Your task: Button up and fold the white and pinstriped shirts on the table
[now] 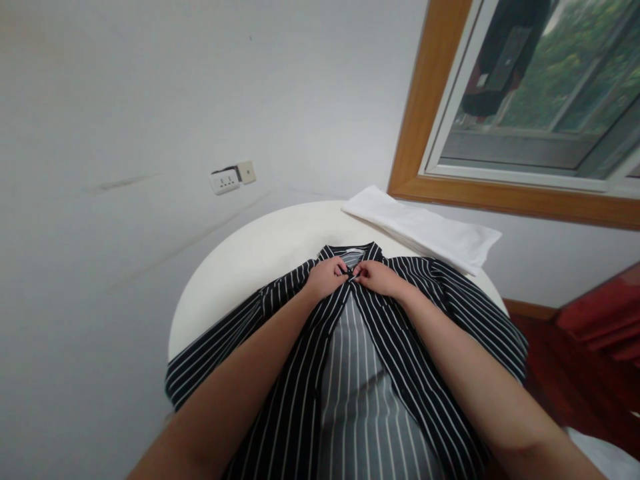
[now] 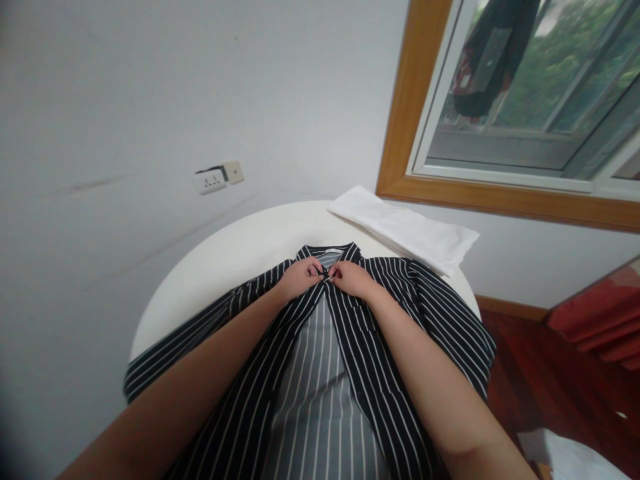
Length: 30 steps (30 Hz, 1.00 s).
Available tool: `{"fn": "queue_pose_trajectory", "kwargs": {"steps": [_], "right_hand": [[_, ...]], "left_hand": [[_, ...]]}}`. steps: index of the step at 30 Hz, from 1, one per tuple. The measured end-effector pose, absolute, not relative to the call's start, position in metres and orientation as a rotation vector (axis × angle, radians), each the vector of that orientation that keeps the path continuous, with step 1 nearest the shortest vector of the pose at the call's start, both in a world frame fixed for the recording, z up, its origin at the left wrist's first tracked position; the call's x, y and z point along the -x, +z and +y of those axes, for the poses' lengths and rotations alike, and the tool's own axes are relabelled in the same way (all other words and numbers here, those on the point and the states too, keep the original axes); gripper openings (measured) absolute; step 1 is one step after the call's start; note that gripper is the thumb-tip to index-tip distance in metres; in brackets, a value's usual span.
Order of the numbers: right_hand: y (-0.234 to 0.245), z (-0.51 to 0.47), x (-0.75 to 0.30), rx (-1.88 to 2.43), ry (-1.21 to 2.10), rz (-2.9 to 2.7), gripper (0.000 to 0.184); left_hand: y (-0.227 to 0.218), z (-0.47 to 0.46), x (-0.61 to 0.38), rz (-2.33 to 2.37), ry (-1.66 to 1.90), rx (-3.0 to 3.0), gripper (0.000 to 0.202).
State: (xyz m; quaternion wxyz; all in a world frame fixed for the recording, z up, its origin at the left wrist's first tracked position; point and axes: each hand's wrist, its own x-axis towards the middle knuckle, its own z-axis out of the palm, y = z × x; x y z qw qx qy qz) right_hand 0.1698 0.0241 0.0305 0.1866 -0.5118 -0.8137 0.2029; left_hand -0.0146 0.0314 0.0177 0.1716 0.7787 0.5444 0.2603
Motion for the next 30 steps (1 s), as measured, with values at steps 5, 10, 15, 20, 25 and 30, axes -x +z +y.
{"fn": "queue_pose_trajectory", "kwargs": {"steps": [5, 10, 15, 20, 25, 30], "right_hand": [[0.033, 0.02, -0.166, 1.541, 0.541, -2.252, 0.008], [0.031, 0.017, -0.166, 1.528, 0.463, -2.241, 0.008], [0.028, 0.017, -0.169, 1.414, 0.409, -2.277, 0.013], [0.029, 0.019, -0.174, 1.336, 0.393, -2.33, 0.019], [0.029, 0.017, -0.177, 1.315, 0.422, -2.34, 0.025], [0.027, 0.017, -0.178, 1.256, 0.41, -2.346, 0.028]], "left_hand": [[0.02, 0.029, 0.015, 1.497, 0.718, -2.267, 0.017], [0.025, 0.02, 0.01, 1.523, 0.743, -2.297, 0.019], [0.025, 0.02, 0.01, 1.544, 0.69, -2.321, 0.018], [0.026, 0.021, 0.012, 1.537, 0.673, -2.343, 0.02], [0.027, 0.021, 0.013, 1.507, 0.685, -2.375, 0.019], [0.027, 0.021, 0.013, 1.494, 0.707, -2.392, 0.019]]}}
